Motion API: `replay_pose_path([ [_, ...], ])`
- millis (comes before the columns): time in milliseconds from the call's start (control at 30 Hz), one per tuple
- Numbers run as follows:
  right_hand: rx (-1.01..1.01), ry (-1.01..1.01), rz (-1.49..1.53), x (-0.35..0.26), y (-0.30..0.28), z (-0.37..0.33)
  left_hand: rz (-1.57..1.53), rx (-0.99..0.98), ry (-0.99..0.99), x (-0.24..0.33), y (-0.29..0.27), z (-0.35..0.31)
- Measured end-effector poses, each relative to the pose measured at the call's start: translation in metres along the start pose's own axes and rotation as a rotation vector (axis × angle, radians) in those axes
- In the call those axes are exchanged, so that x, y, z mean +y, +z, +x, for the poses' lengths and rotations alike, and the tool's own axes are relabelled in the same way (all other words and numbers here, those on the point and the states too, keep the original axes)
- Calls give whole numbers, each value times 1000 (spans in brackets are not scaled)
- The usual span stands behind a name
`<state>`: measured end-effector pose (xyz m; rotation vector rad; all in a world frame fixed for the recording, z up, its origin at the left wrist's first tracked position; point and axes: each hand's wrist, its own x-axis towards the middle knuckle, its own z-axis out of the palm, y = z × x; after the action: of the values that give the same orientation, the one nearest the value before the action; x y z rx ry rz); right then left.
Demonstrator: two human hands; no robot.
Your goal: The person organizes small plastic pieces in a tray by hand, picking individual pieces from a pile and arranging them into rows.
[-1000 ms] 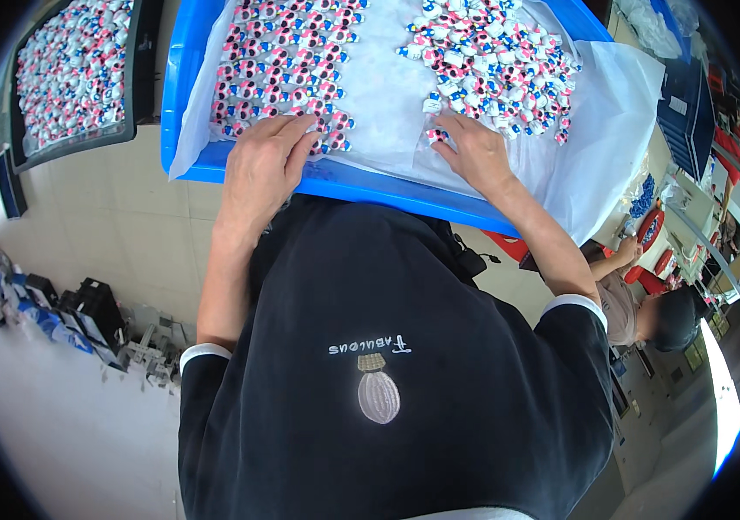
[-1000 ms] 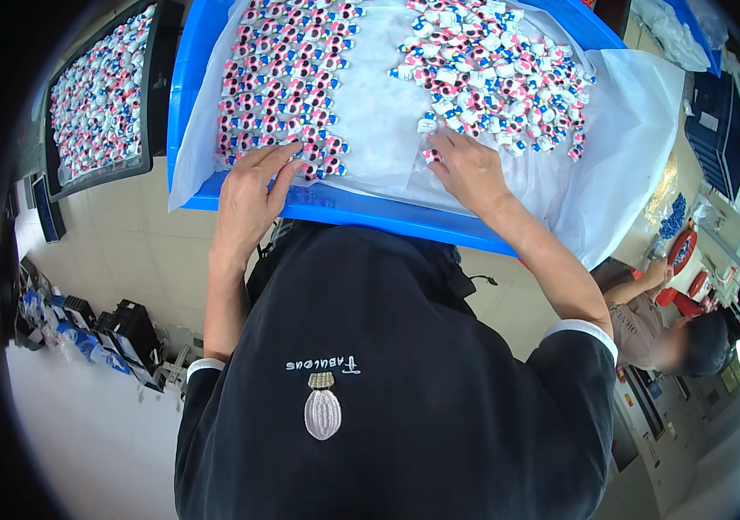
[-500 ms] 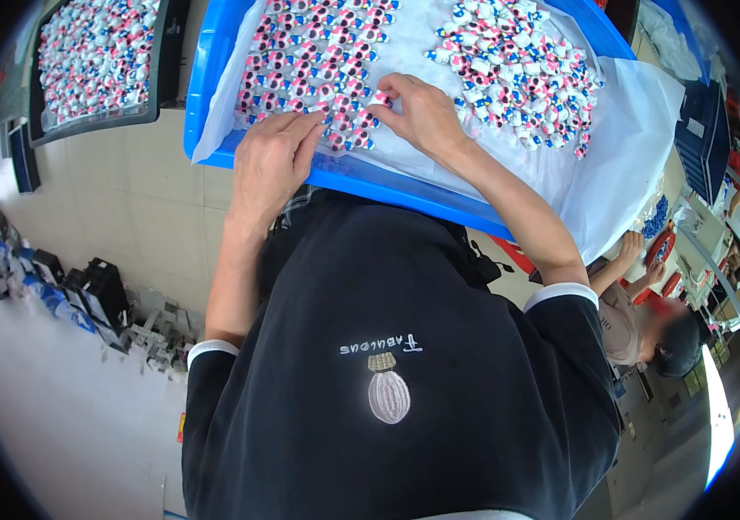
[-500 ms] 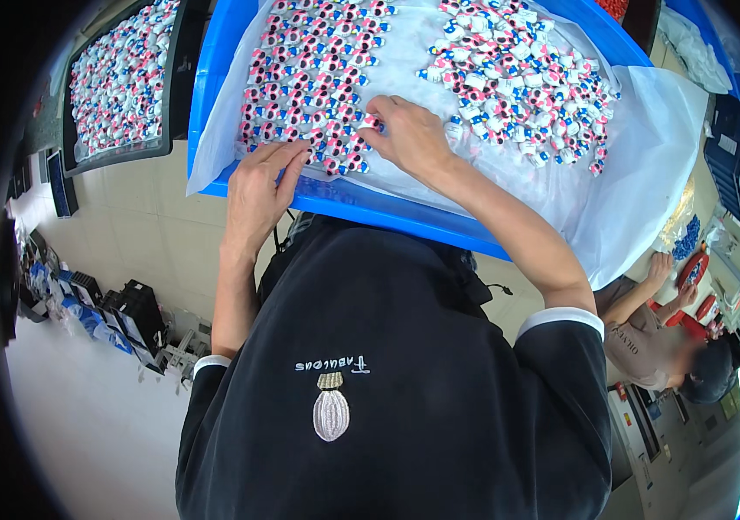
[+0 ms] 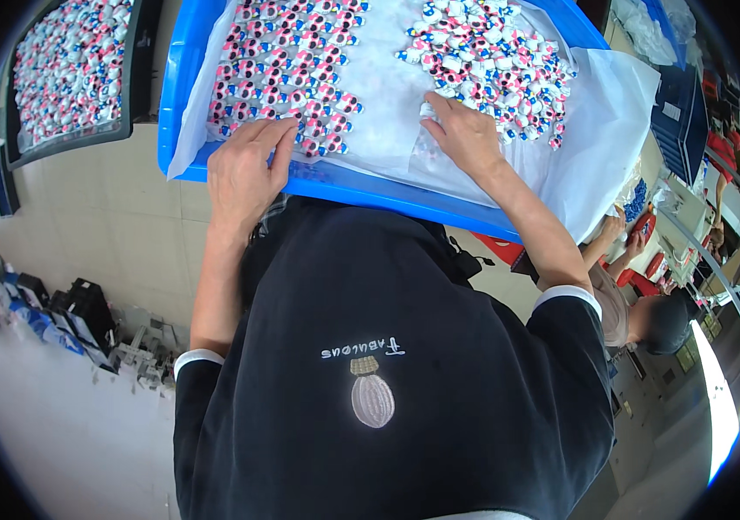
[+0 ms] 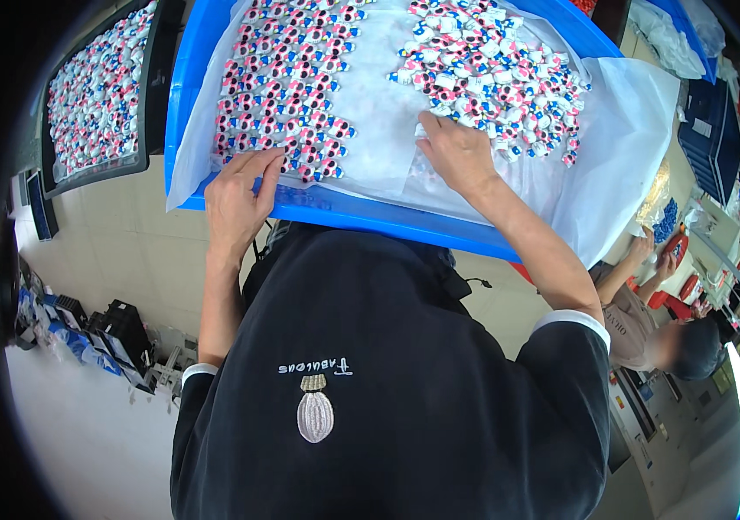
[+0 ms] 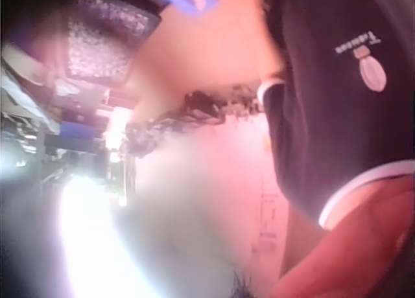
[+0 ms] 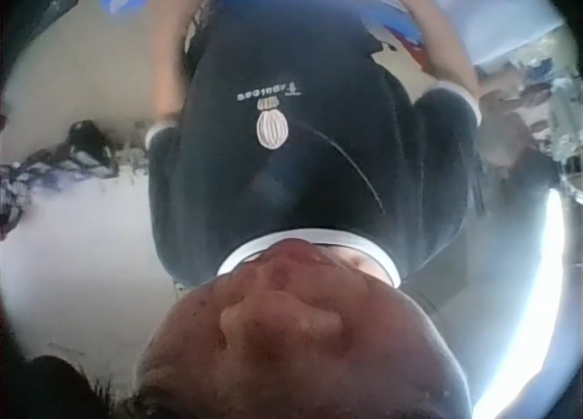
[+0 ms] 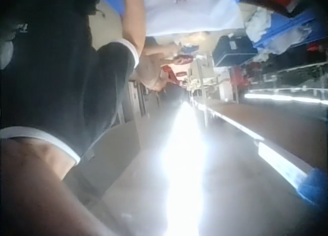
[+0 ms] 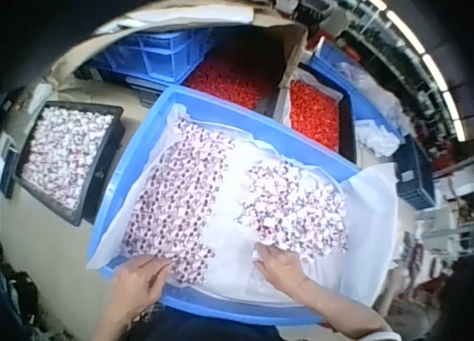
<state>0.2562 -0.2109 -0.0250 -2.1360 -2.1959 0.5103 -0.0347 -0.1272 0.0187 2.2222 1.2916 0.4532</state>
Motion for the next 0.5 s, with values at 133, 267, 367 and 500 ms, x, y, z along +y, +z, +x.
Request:
replay_pose_path([
  [133,39,-20,-14,0,1,0,-5,-11,-16,2,-1,2],
  [267,71,-71,195,-12,-12,20,1,7,-21,3,1,1],
  [367,-3,-145,302,-23,-18,44,6,9,-22,3,0,2],
  [500,-192,-195,271,-39,-24,70,-9,3,-45,4,-2,1],
])
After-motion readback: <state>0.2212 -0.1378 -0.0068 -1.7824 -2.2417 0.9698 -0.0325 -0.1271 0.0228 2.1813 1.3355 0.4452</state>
